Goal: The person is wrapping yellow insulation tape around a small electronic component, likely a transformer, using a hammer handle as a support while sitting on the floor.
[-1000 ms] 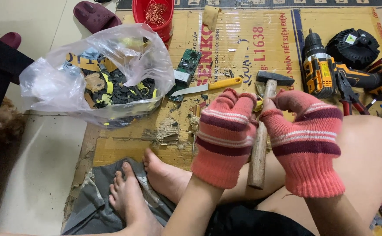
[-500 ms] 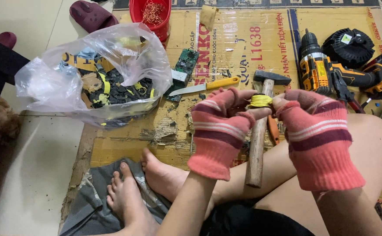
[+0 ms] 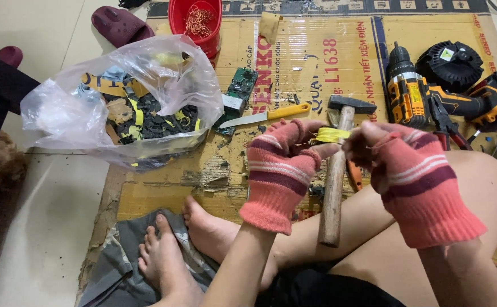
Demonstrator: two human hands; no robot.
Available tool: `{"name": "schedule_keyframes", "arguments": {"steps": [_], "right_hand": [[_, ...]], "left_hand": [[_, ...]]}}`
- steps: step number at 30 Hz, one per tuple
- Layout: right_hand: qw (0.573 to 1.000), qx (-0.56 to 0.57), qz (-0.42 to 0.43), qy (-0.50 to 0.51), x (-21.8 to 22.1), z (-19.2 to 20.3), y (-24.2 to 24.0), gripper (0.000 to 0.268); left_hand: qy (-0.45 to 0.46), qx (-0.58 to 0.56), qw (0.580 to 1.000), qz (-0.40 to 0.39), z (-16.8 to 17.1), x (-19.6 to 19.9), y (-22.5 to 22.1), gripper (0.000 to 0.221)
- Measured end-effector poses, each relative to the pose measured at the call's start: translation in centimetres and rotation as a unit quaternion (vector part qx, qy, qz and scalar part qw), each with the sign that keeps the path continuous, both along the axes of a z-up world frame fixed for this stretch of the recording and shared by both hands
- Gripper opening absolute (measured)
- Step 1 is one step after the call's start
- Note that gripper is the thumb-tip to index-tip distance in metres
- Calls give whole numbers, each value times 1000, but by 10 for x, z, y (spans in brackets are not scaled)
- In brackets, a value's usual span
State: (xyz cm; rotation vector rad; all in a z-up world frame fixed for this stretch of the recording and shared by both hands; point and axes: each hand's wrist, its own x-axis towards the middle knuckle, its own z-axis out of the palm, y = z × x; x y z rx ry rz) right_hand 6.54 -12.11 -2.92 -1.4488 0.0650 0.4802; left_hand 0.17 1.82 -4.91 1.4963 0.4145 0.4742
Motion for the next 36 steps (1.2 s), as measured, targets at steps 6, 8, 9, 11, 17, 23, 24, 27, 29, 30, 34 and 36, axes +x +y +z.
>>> {"name": "schedule_keyframes", "arguments": {"steps": [6, 8, 9, 11, 17, 23, 24, 27, 29, 30, 34, 36], "right_hand": [[965, -252, 4, -67, -10, 25, 17, 29], [970, -225, -1, -88, -5, 8, 13, 23], [974, -198, -8, -109, -2, 0, 11, 18], [976, -197, -4, -93, -7, 11, 18, 15], [989, -140, -44, 9, -5, 12, 16, 15], [988, -123, -29, -90, -1, 10, 9, 9], [980, -138, -17, -141, 1, 7, 5, 8], [974, -168, -2, -150, 0, 17, 5, 18], [972, -188, -45, -131, 11, -1, -2, 13], [968, -207, -86, -112, 15, -10, -5, 19], [932, -333, -94, -107, 1, 20, -1, 30], [948, -281, -99, -107, -8, 31, 5, 30]], "left_hand": [[-43, 166, 985, -22, 1, -4, 4, 24], [-33, 158, 987, -6, 0, -4, 2, 24], [-23, 149, 988, 8, -1, -3, 1, 25], [-5, 150, 988, 32, -1, -3, -4, 27], [-56, -82, 995, 32, -8, 1, -8, 25], [-26, -380, 924, -21, -29, 16, -10, 33], [74, -277, 958, -31, -18, 16, -7, 32], [102, -201, 974, -6, -10, 17, -9, 50], [90, -26, 995, -26, 17, 5, -13, 51], [76, 150, 985, -39, 31, -2, -15, 59], [-28, 416, 909, -15, 18, -3, -21, 56], [13, 370, 928, -45, 23, -3, -23, 52]]}}
